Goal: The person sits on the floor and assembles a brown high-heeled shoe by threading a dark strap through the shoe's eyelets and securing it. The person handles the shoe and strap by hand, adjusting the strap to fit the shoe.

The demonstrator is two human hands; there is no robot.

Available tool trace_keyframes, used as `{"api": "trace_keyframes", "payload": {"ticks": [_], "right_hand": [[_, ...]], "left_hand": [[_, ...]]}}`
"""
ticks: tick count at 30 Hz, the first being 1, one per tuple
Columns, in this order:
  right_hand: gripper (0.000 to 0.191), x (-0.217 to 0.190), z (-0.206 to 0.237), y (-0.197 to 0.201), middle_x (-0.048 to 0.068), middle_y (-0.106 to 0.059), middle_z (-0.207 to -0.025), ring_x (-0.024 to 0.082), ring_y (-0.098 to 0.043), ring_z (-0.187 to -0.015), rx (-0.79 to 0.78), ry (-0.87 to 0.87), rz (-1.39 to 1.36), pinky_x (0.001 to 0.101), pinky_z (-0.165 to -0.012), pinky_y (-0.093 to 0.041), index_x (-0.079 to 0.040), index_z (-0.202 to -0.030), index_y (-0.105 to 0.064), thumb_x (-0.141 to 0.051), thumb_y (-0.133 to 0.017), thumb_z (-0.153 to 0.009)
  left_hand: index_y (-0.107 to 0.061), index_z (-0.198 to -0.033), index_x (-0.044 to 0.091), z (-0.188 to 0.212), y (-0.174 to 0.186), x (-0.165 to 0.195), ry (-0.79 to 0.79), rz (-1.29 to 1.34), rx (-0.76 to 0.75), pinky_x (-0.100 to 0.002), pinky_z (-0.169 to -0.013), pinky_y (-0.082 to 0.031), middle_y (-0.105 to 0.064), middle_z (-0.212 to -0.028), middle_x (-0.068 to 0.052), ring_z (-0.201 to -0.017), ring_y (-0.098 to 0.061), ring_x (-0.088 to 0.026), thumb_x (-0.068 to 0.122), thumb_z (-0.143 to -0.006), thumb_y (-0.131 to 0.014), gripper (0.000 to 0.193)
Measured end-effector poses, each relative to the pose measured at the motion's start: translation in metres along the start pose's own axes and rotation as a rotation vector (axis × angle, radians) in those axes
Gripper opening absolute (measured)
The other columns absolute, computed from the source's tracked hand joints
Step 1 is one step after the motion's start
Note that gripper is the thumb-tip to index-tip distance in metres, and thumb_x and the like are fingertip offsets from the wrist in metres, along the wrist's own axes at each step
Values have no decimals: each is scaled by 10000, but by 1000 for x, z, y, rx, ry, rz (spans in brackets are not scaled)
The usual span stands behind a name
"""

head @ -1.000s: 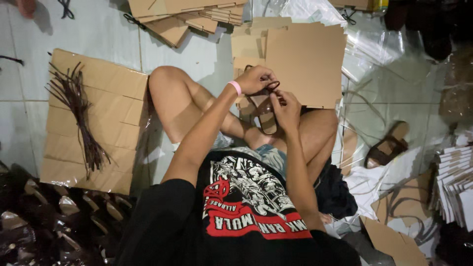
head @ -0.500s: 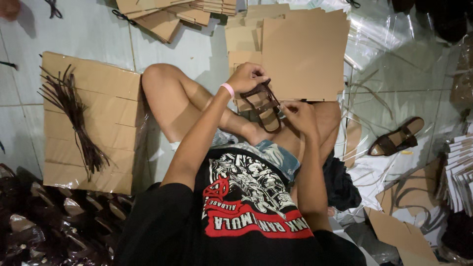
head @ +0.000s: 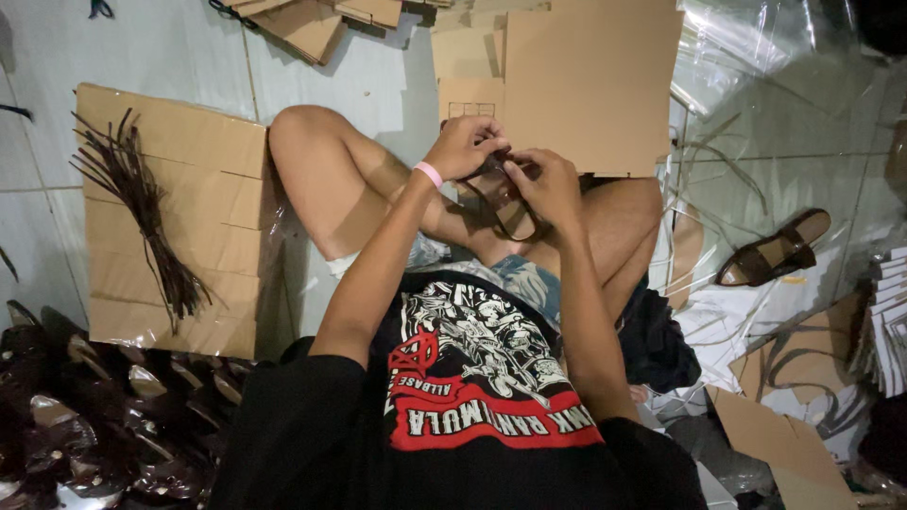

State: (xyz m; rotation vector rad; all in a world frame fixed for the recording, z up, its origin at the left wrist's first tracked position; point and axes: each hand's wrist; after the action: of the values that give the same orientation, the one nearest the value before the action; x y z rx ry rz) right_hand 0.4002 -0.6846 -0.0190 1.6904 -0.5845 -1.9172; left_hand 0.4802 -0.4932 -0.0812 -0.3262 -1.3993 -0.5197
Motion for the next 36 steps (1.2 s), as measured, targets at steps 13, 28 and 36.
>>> {"api": "trace_keyframes", "payload": {"ticks": [13,28,36], "right_hand": [[148,8,-18,-3,180,-719,-992,387,-670,-945,-93,429,210,467,-845,-529,-23,-1045,-740,-122,-729,-935],[164,65,-26,7,-30,-615,-908,84,-538,-824,-683,-201,-471,266,-733,-448,-70,-1077,-672,-209,-587,-1070],[297,15,0,-12,130,-737,-951,205,-714,-817,-5,122,-120,313,-720,-562,-24,-1207,-681,-114,-745,-931]], "left_hand": [[-763,-925,33,7,-9,-5,-17,-200,203,-318,-786,-577,-747,-922,-112,-834,-729,-221,165,-874,-791,144],[-707,-948,-18,9,2,12,-141,-127,37,-322,-720,-546,-720,-900,-127,-785,-680,-197,85,-906,-732,114],[-722,-958,9,5,4,3,-172,-171,53,-336,-749,-549,-745,-877,-124,-804,-706,-214,96,-914,-714,98]]}}
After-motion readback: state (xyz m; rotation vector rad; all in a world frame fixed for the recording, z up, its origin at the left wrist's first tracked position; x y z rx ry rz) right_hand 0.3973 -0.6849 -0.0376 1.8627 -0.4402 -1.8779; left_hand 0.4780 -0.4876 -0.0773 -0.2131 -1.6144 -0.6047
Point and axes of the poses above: each hand's wrist, its own z-axis away from the middle knuckle, its own y-axis out of the back of the hand, x = y × z
